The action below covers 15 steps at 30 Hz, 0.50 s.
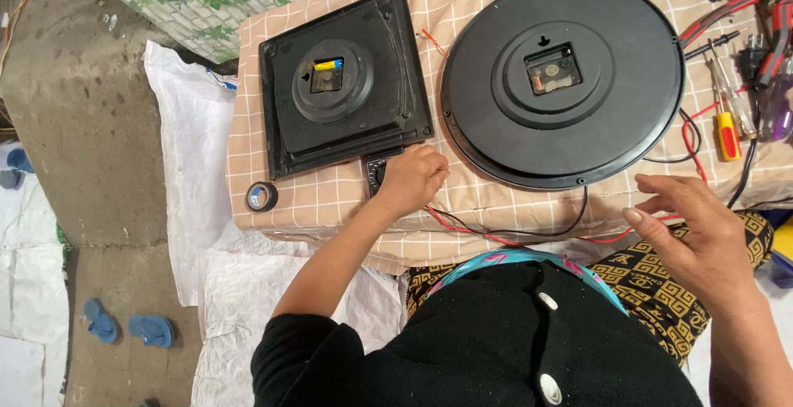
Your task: Using a small screwdriver to remove the screws from the back panel of a round wall clock.
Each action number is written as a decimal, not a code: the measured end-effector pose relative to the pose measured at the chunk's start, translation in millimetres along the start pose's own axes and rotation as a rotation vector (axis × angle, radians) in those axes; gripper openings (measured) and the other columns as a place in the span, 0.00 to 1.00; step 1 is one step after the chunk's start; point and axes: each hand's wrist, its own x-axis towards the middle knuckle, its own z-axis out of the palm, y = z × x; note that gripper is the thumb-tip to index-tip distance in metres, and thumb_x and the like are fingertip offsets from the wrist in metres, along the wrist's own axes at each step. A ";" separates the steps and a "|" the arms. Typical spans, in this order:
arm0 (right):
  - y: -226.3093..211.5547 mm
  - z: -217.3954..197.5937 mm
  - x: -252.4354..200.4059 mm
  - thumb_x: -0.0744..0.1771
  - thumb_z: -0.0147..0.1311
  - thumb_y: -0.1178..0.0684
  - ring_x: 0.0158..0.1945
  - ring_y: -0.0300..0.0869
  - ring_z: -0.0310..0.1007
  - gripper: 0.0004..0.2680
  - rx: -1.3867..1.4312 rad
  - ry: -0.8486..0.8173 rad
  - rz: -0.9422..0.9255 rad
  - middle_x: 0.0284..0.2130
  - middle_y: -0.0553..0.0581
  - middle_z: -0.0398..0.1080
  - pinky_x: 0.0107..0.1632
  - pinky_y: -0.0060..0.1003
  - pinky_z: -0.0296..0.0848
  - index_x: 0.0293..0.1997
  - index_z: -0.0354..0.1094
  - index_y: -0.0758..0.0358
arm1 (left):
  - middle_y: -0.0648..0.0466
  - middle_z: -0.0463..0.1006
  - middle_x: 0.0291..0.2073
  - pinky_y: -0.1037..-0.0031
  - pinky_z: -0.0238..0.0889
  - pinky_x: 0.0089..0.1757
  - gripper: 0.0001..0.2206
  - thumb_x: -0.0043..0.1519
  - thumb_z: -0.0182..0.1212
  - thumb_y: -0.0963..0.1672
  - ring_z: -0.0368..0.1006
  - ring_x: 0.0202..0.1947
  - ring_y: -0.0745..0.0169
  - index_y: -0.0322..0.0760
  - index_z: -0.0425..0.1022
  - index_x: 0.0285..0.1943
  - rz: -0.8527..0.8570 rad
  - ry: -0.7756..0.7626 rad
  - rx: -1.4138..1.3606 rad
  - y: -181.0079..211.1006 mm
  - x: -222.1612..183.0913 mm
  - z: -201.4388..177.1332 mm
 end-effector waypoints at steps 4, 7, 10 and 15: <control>1.5 5.3 -6.0 0.67 0.61 0.55 0.45 0.44 0.76 0.15 0.005 -0.017 0.009 0.45 0.62 0.75 0.55 0.38 0.71 0.59 0.72 0.71 | 0.63 0.75 0.29 0.65 0.59 0.38 0.04 0.59 0.60 0.46 0.70 0.36 0.62 0.49 0.76 0.31 -0.047 0.093 -0.293 1.0 3.2 -10.4; -2.5 9.0 -3.0 0.68 0.59 0.56 0.40 0.42 0.76 0.12 0.027 -0.020 0.009 0.44 0.61 0.73 0.50 0.36 0.73 0.57 0.72 0.68 | 0.60 0.77 0.27 0.80 0.62 0.31 0.03 0.60 0.68 0.42 0.69 0.26 0.75 0.40 0.79 0.34 -0.101 0.183 -0.811 -7.9 11.3 -8.6; -7.9 14.1 -2.6 0.69 0.57 0.56 0.40 0.42 0.77 0.12 0.080 -0.044 0.060 0.43 0.61 0.73 0.48 0.34 0.74 0.58 0.72 0.68 | 0.58 0.78 0.23 0.87 0.53 0.22 0.02 0.59 0.69 0.41 0.67 0.21 0.76 0.40 0.80 0.36 -0.320 0.093 -1.168 -7.0 13.8 -12.6; -23.9 24.2 8.2 0.69 0.55 0.58 0.39 0.42 0.73 0.09 0.188 -0.008 -0.026 0.38 0.59 0.74 0.45 0.33 0.71 0.53 0.73 0.70 | 0.52 0.79 0.26 0.80 0.55 0.24 0.02 0.61 0.64 0.40 0.70 0.24 0.65 0.38 0.77 0.40 -0.415 -0.003 -1.772 18.0 10.7 -26.2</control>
